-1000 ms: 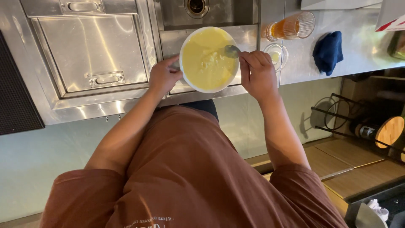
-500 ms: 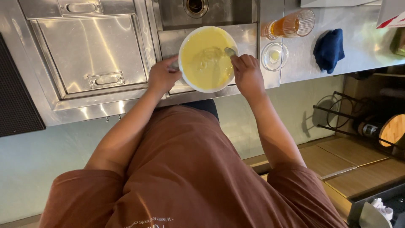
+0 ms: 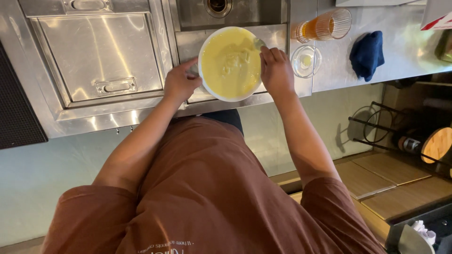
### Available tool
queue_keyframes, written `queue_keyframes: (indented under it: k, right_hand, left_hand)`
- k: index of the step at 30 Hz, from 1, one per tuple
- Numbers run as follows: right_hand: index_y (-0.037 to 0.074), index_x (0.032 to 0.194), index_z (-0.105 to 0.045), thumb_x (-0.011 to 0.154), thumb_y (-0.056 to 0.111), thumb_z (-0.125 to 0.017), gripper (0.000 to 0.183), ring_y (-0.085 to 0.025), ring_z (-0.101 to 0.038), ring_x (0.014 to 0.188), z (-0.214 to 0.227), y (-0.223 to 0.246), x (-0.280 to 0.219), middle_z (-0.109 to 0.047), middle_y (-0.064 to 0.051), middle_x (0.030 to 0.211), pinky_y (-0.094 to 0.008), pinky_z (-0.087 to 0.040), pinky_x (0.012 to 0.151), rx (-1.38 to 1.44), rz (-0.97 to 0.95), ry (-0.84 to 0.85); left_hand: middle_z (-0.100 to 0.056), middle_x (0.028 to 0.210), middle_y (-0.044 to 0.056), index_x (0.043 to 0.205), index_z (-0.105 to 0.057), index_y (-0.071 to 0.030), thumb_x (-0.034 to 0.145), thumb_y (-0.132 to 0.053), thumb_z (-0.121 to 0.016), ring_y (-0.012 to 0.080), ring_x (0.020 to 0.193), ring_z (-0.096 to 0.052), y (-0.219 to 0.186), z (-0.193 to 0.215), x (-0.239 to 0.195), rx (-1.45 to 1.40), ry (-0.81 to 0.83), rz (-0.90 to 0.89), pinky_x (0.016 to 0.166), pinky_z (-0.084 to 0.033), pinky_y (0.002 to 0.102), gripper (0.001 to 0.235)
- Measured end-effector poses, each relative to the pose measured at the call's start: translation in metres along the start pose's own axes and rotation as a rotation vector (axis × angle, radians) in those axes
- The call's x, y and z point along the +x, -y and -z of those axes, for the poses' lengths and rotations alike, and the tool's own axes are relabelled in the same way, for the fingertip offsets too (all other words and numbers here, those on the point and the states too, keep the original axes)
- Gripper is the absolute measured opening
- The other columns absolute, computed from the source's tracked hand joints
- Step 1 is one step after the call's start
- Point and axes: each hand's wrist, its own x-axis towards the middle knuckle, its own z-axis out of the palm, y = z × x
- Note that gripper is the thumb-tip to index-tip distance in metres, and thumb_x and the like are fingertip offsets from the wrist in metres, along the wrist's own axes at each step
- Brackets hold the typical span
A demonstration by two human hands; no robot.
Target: The person stirs a yellow mixture in a bowl with a spoon, then pulls plastic wrap from a box and seals it over the bowl. They carry the covered bowl to a microwave, then wipe the sink area with a blue cloth.
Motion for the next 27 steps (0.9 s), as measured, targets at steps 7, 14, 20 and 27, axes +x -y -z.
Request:
queue_keyframes:
  k: [7,14,20,27]
  right_hand:
    - [0.004,0.112,-0.07,0.101,0.009,-0.065,0.013,-0.038,-0.065,0.096,-0.023,-0.02,0.042,-0.068,-0.015,0.099,-0.045,-0.054,0.085,-0.065,0.089,0.13]
    - [0.003,0.104,-0.071,0.094,0.004,-0.063,0.013,-0.038,-0.066,0.096,-0.034,0.002,0.081,-0.07,-0.018,0.101,-0.046,-0.053,0.084,0.04,0.233,0.188]
    - [0.002,0.102,-0.07,0.096,0.009,-0.064,0.011,-0.038,-0.066,0.095,-0.054,0.021,0.107,-0.07,-0.017,0.101,-0.046,-0.054,0.083,0.008,0.313,0.28]
    - [0.005,0.093,-0.071,0.084,0.009,-0.064,0.012,-0.034,-0.068,0.096,-0.082,0.04,0.122,-0.069,-0.012,0.097,-0.044,-0.056,0.084,-0.205,0.51,0.409]
  left_hand:
    - [-0.078,0.089,0.007,0.144,-0.061,-0.024,0.078,-0.016,-0.076,0.0149,0.076,-0.074,0.01,-0.005,0.004,0.063,-0.045,-0.054,0.07,-0.058,0.032,0.068]
    - [-0.079,0.088,0.005,0.143,-0.061,-0.025,0.075,-0.02,-0.076,0.0176,0.078,-0.075,0.01,-0.007,0.003,0.119,-0.061,-0.047,0.073,-0.057,0.032,0.069]
    - [-0.078,0.087,0.004,0.142,-0.062,-0.024,0.075,-0.02,-0.076,0.0187,0.077,-0.075,0.011,-0.006,0.003,0.136,-0.066,-0.053,0.074,-0.057,0.032,0.069]
    - [-0.078,0.087,0.004,0.142,-0.062,-0.024,0.076,-0.02,-0.076,0.019,0.077,-0.075,0.012,-0.006,0.005,0.177,-0.053,-0.061,0.073,-0.057,0.033,0.068]
